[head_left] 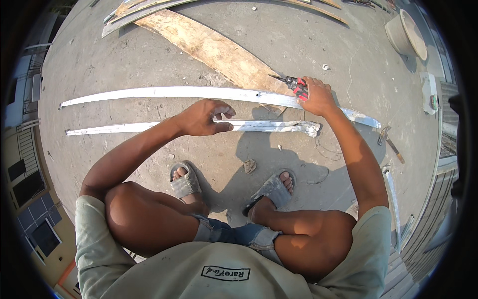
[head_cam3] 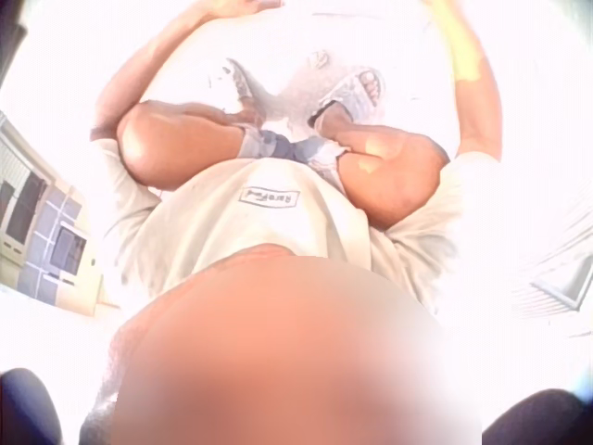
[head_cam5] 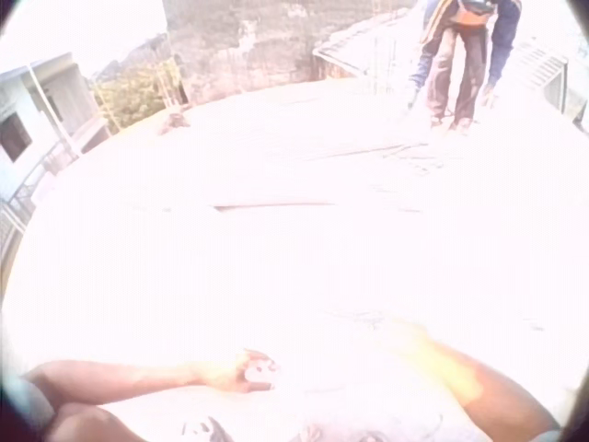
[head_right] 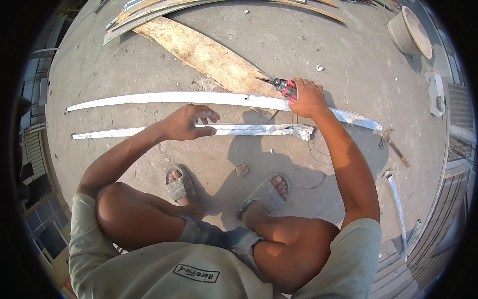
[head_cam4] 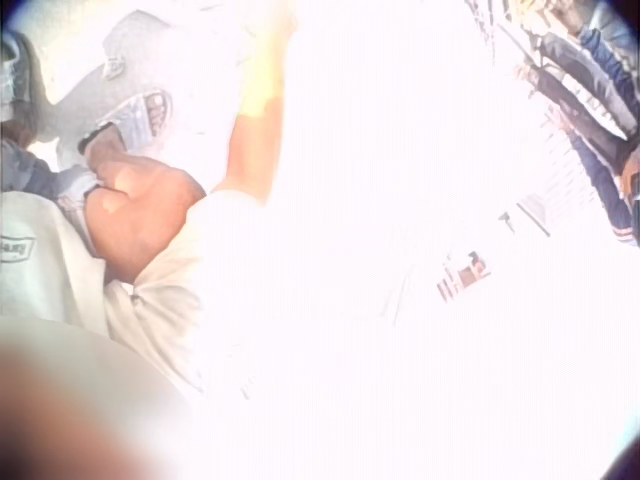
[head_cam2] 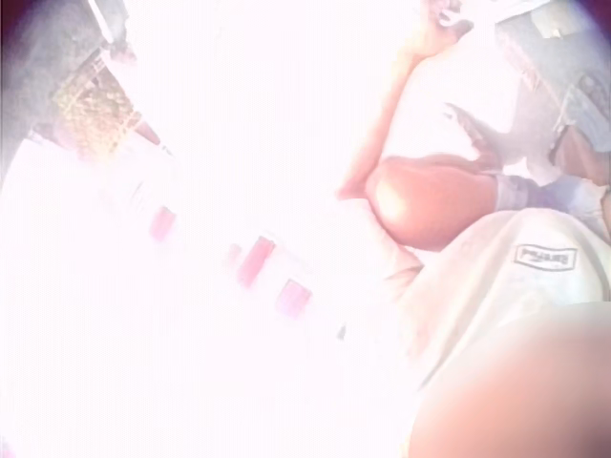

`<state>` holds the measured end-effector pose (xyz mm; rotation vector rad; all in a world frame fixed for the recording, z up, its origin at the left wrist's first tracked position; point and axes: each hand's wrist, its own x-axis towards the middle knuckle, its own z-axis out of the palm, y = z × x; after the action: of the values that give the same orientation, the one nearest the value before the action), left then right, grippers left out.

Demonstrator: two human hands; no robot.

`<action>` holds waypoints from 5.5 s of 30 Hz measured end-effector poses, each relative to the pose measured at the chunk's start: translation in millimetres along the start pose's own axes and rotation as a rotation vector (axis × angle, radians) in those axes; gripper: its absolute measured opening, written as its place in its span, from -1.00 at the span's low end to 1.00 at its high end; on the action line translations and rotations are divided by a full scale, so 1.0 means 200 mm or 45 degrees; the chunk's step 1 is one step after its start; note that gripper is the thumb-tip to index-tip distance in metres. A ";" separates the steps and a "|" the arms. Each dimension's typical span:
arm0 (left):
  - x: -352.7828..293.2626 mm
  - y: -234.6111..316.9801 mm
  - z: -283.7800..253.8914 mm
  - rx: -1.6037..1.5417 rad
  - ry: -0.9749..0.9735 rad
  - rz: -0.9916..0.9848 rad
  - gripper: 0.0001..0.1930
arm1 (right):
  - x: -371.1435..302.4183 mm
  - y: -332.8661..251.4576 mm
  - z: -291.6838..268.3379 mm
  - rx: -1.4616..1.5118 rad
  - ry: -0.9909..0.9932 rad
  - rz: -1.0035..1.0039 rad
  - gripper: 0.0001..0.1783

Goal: The person sits on a rooftop and uses tin snips to cut long metal strips into shorter pieces. They repeatedly position the strips, cut them, and place the cut pieces on the ground.

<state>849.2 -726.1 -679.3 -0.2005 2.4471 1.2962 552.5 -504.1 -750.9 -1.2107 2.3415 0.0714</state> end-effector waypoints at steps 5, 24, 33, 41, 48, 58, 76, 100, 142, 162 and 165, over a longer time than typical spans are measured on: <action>-0.09 -0.40 -0.16 0.533 0.292 -0.228 -0.47 | -0.11 0.35 -0.15 0.044 0.354 0.184 -0.10; -0.06 -0.85 -0.20 0.769 0.203 -0.329 -0.32 | -1.28 0.62 0.68 0.279 0.519 1.008 -0.16; -0.09 -0.84 -0.18 0.696 0.275 -0.398 -0.37 | -0.62 0.91 0.52 0.340 0.363 0.940 -0.49; -0.24 -0.86 -0.17 0.806 0.295 -0.309 -0.40 | -1.10 1.55 0.29 0.994 1.381 1.323 -0.71; -0.37 -0.88 -0.10 0.719 0.305 -0.164 -0.58 | -0.50 0.98 0.36 0.728 0.959 0.734 -0.70; -0.61 -0.85 -0.06 0.690 0.533 -0.104 -0.59 | -0.27 0.16 0.43 0.682 0.304 0.296 -0.63; -1.38 -1.23 -0.30 0.934 0.652 -0.750 -0.52 | -0.28 0.54 0.19 0.730 0.349 0.396 -0.48; -0.57 -0.88 -0.55 0.499 0.575 -0.363 -0.58 | -0.11 -0.20 -0.05 0.345 0.166 0.098 -0.44; 0.22 0.85 -0.29 0.966 0.601 0.929 -0.41 | -0.35 -0.88 0.03 1.868 0.573 -0.305 -0.33; -1.09 0.07 -1.35 1.000 1.650 -0.152 -0.43 | -0.70 -0.63 -1.40 1.560 1.136 -0.884 -0.50; -1.20 0.32 -1.62 0.925 1.835 -0.145 -0.46 | -0.73 -0.69 -1.48 1.526 1.145 -0.934 -0.49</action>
<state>972.3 -967.3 -373.0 -1.4087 3.6745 -0.0838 609.9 -557.2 -402.1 -1.3735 1.6441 -2.1034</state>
